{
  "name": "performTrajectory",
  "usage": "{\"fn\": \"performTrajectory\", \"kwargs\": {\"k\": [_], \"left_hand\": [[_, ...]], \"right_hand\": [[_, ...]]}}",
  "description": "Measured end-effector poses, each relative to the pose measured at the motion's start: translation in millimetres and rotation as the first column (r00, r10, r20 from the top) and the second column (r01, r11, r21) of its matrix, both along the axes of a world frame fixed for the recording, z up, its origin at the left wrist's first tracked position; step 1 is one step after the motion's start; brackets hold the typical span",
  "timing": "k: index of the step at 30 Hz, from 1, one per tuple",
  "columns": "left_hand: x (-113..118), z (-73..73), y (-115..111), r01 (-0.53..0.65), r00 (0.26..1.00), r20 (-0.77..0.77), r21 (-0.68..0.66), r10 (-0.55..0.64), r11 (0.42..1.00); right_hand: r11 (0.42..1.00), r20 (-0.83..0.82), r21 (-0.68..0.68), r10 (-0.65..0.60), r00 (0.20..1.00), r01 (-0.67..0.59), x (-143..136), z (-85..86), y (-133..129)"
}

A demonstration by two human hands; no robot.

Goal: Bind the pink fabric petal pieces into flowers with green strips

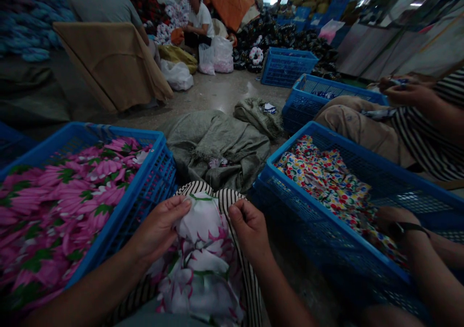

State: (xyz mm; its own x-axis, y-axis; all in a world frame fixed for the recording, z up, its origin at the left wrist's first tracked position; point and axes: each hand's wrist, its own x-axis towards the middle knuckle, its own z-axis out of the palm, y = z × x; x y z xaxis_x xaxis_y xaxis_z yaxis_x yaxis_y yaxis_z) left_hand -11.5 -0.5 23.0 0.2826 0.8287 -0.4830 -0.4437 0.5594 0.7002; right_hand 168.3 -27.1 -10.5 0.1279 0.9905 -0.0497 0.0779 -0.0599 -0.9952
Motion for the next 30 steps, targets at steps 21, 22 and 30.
{"fn": "performTrajectory", "kwargs": {"k": [21,22,30], "left_hand": [[1.4,2.0,-5.1,0.036,0.996,0.076,0.065,-0.041,0.997],[1.6,1.6,-5.1,0.036,0.996,0.076,0.065,-0.041,0.997],[2.2,-4.5,-6.3,0.048,0.993,0.1,0.068,-0.054,0.997]], "right_hand": [[0.907,-0.403,-0.11,0.332,0.853,-0.405,-12.6,3.6,15.3],[0.908,-0.41,-0.109,0.329,0.851,-0.404,-12.6,3.9,15.2],[0.927,-0.42,-0.111,0.283,0.862,-0.359,-14.8,2.0,14.4]]}}
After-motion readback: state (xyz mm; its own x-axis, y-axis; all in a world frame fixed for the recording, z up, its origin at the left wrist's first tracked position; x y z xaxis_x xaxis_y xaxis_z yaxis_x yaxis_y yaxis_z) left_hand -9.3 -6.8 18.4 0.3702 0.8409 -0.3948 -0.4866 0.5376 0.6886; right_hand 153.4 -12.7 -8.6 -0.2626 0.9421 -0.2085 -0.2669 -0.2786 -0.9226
